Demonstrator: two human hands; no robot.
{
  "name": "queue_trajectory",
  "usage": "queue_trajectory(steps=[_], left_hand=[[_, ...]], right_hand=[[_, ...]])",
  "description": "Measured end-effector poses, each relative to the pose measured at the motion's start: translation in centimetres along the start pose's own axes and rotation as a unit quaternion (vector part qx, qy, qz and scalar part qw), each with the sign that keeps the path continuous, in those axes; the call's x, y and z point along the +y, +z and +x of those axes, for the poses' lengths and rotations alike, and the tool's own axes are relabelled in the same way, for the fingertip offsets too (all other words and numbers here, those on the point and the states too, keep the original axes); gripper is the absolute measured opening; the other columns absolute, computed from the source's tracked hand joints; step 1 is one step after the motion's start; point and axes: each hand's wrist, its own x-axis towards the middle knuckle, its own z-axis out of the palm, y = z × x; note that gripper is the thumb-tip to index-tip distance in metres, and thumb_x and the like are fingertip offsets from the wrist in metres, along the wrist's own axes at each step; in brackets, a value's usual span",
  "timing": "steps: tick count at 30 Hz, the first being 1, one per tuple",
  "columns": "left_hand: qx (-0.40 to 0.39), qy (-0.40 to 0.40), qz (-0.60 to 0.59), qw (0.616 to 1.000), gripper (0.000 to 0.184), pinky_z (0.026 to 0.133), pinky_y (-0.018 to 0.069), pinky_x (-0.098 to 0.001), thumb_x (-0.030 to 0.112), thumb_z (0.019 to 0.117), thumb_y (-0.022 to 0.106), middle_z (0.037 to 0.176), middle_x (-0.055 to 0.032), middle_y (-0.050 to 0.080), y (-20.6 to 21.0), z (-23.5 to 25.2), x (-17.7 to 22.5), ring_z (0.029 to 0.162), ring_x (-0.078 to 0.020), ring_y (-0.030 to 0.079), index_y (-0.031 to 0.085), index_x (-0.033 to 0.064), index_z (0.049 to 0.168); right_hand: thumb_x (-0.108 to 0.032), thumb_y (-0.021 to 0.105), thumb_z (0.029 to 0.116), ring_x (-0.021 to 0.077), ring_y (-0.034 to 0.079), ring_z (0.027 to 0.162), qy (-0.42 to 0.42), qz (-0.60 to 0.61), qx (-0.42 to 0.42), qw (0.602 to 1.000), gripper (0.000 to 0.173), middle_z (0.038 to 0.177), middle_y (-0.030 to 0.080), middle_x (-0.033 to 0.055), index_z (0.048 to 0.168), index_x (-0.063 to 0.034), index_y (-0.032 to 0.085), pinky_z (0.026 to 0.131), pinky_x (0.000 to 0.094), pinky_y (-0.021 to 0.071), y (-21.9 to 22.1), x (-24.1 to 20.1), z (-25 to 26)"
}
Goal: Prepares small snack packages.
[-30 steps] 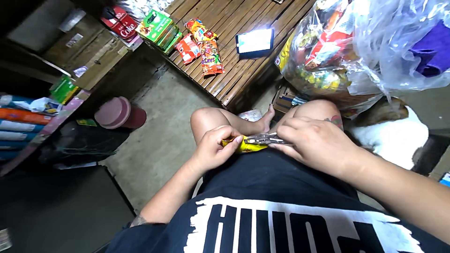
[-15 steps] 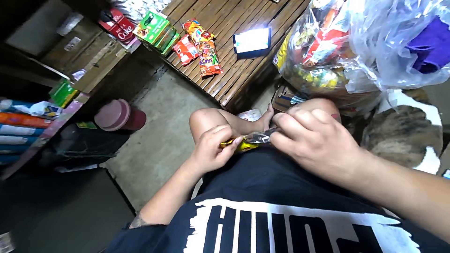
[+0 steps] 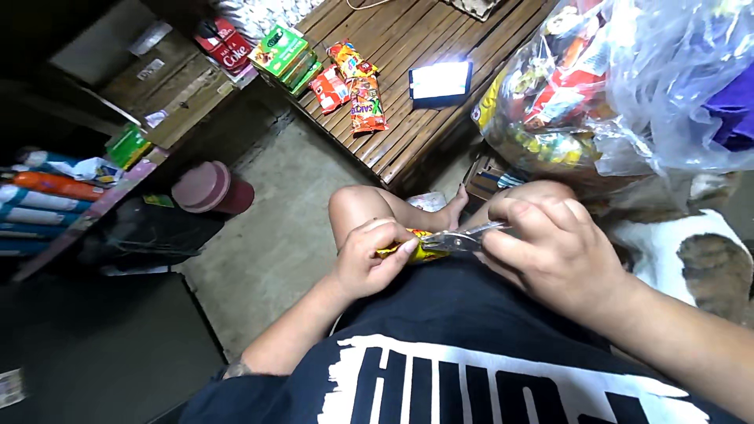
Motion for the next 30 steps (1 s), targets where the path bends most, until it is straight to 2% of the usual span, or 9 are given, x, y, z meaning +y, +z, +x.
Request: queue_trajectory(steps=[3, 6, 10, 13, 16, 21, 26, 30], left_hand=[[0.005, 0.0, 0.002, 1.0, 0.025, 0.079, 0.054, -0.0195, 0.019, 0.1056, 0.054, 0.088, -0.0065, 0.069, 0.1, -0.1, 0.0, 0.087, -0.0036, 0.065, 0.068, 0.0008, 0.098], [0.006, 0.006, 0.003, 1.0, 0.025, 0.079, 0.0539, -0.0199, 0.018, 0.1054, 0.054, 0.087, -0.0077, 0.069, 0.2, -0.1, 0.0, 0.085, -0.0045, 0.065, 0.068, -0.0002, 0.097], [0.001, 0.005, 0.014, 1.0, 0.026, 0.078, 0.054, -0.0218, 0.019, 0.1055, 0.053, 0.087, -0.0087, 0.07, 0.3, -0.1, 0.0, 0.085, -0.0066, 0.066, 0.068, -0.0002, 0.097], [-0.004, 0.0, 0.033, 0.999, 0.026, 0.077, 0.054, -0.0228, 0.019, 0.1049, 0.054, 0.086, -0.0087, 0.07, 0.5, -0.1, 0.0, 0.083, -0.0077, 0.066, 0.069, 0.0004, 0.095], [-0.015, -0.002, 0.064, 0.998, 0.027, 0.074, 0.0536, -0.025, 0.021, 0.1041, 0.054, 0.084, -0.0088, 0.07, 0.6, -0.1, 0.0, 0.079, -0.0099, 0.065, 0.07, 0.0015, 0.094], [-0.032, 0.002, 0.116, 0.993, 0.029, 0.069, 0.0532, -0.0295, 0.023, 0.1043, 0.053, 0.081, -0.0088, 0.07, 0.6, -0.1, 0.3, 0.074, -0.0138, 0.065, 0.071, 0.0027, 0.093], [-0.036, -0.018, 0.15, 0.988, 0.029, 0.066, 0.0528, -0.0307, 0.023, 0.1037, 0.053, 0.077, -0.0076, 0.068, 1.0, 0.0, 0.5, 0.071, -0.0147, 0.064, 0.07, 0.0041, 0.09], [-0.036, -0.034, 0.144, 0.988, 0.03, 0.067, 0.0535, -0.0301, 0.024, 0.1033, 0.053, 0.078, -0.0067, 0.069, 1.0, 0.1, 0.4, 0.072, -0.0132, 0.065, 0.07, 0.0044, 0.089]], right_hand=[[-0.035, 0.057, 0.0984, 0.0333, 0.064, 0.091, 0.048, 0.043, -0.036, 0.997, 0.031, 0.096, 0.065, 0.0133, 0.079, -0.0119, 0.064, 0.069, 0.0441, 0.0501, -0.3, -0.4, 0.2], [-0.036, 0.056, 0.0979, 0.0324, 0.063, 0.086, 0.067, 0.054, -0.048, 0.995, 0.032, 0.09, 0.062, 0.0121, 0.077, -0.012, 0.064, 0.064, 0.0431, 0.0498, -0.3, -0.8, 0.2], [-0.033, 0.058, 0.0973, 0.0334, 0.064, 0.088, 0.066, 0.043, -0.04, 0.996, 0.03, 0.091, 0.063, 0.0127, 0.077, -0.0118, 0.064, 0.065, 0.0436, 0.05, -0.3, -1.1, 0.2], [-0.022, 0.059, 0.0968, 0.0342, 0.063, 0.087, 0.028, 0.005, -0.013, 1.0, 0.021, 0.093, 0.064, 0.0148, 0.08, -0.0099, 0.061, 0.064, 0.0427, 0.0479, -0.4, -1.1, 0.3], [-0.014, 0.057, 0.0973, 0.031, 0.063, 0.089, -0.007, -0.044, 0.01, 0.999, 0.013, 0.098, 0.067, 0.0131, 0.085, -0.0096, 0.06, 0.067, 0.0396, 0.0446, -0.4, -1.3, 0.1], [-0.005, 0.052, 0.0996, 0.0263, 0.059, 0.088, -0.029, -0.076, 0.043, 0.996, 0.015, 0.101, 0.066, 0.0103, 0.088, -0.0101, 0.059, 0.07, 0.0371, 0.0405, 0.0, -1.5, -0.2], [-0.001, 0.051, 0.0989, 0.024, 0.059, 0.089, -0.038, -0.088, 0.05, 0.994, 0.018, 0.099, 0.067, 0.0085, 0.087, -0.0089, 0.061, 0.072, 0.0348, 0.041, -0.1, -2.0, 0.2], [-0.005, 0.053, 0.0989, 0.0256, 0.06, 0.089, -0.024, -0.067, 0.044, 0.997, 0.016, 0.099, 0.067, 0.0097, 0.085, -0.0087, 0.061, 0.071, 0.0365, 0.0416, -0.1, -2.1, 0.4]])
